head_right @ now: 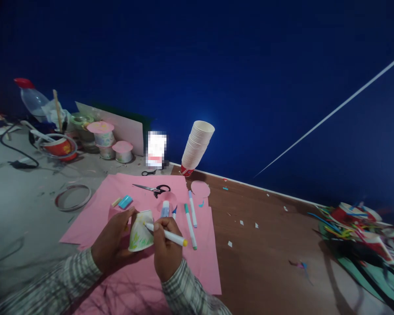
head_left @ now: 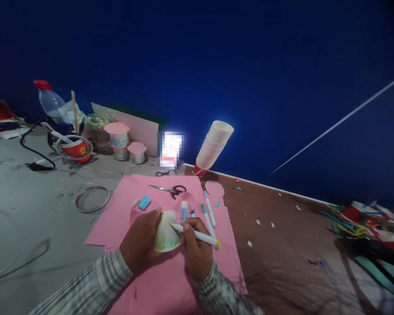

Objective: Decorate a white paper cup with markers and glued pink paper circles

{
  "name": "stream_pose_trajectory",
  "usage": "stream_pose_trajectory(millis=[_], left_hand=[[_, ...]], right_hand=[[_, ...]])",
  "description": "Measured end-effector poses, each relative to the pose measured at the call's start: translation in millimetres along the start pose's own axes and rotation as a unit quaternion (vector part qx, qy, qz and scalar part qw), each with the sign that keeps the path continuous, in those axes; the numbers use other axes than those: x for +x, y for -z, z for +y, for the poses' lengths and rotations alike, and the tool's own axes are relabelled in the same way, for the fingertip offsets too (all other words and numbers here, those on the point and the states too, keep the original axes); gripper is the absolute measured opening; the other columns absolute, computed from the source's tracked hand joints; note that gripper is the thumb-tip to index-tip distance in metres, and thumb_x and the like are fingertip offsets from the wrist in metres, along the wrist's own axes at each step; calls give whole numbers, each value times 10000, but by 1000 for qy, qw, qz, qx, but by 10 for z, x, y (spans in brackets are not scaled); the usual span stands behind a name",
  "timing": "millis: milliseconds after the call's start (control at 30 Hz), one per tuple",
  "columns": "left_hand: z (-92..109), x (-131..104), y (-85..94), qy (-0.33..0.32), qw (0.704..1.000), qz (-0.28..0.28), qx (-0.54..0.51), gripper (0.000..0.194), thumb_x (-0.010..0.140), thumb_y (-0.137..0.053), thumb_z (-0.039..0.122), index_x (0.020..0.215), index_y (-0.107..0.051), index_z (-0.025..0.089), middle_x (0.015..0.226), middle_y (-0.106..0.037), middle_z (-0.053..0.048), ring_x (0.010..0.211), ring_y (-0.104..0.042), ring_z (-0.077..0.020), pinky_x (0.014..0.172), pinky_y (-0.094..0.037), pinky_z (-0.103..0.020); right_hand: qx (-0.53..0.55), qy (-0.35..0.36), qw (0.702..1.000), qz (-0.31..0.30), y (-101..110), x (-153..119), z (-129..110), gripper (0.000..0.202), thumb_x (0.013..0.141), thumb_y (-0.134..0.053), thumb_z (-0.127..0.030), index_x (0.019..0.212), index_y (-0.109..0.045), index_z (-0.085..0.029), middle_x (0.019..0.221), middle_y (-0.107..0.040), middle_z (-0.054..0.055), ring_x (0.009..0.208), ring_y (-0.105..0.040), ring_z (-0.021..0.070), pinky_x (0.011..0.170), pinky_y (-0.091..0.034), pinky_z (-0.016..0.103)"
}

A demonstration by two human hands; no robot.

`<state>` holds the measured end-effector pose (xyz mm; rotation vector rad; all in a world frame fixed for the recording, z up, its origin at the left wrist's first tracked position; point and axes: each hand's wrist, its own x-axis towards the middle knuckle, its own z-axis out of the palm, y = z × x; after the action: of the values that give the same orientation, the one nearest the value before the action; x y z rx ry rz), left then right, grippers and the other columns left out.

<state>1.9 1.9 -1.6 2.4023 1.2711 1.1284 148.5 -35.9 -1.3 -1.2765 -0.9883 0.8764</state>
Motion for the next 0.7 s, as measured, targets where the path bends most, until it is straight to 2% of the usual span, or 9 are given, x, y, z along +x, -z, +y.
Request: stream_pose_trajectory(millis=[267, 367, 467, 700], left_hand=[[-16, -23, -23, 50, 998, 6, -29, 602, 443, -692, 586, 931, -559, 259, 735, -617, -8, 663, -609, -247, 561, -504, -384], [-4, 5, -3, 49, 998, 0, -39, 525, 479, -642, 608, 872, -573, 266, 693, -599, 3, 622, -596, -236, 528, -495, -380], [-12, 13, 0, 34, 999, 3, -37, 533, 505, -609, 631, 880, -559, 255, 686, -590, 2, 616, -588, -233, 512, -490, -371], [-62, -30, -36, 30, 999, 1, -23, 653, 473, -633, 657, 968, -533, 244, 731, -608, -15, 637, -599, -242, 553, -501, -388]], right_hand=[[51, -24, 998, -7, 18, 6, 75, 205, 776, -533, -369, 652, -570, -209, 405, -429, -89, 330, -356, 103, 341, -330, 193], [57, -27, 998, -3, 21, -4, 82, 202, 775, -542, -365, 654, -573, -207, 406, -429, -88, 329, -351, 102, 330, -318, 187], [59, -22, 998, -4, 23, -13, 76, 203, 774, -539, -367, 653, -576, -207, 402, -422, -90, 332, -349, 104, 337, -319, 191], [-22, 24, 999, -31, 32, -67, 37, 175, 781, -535, -319, 661, -608, -215, 474, -473, -60, 400, -417, 134, 395, -357, 221]])
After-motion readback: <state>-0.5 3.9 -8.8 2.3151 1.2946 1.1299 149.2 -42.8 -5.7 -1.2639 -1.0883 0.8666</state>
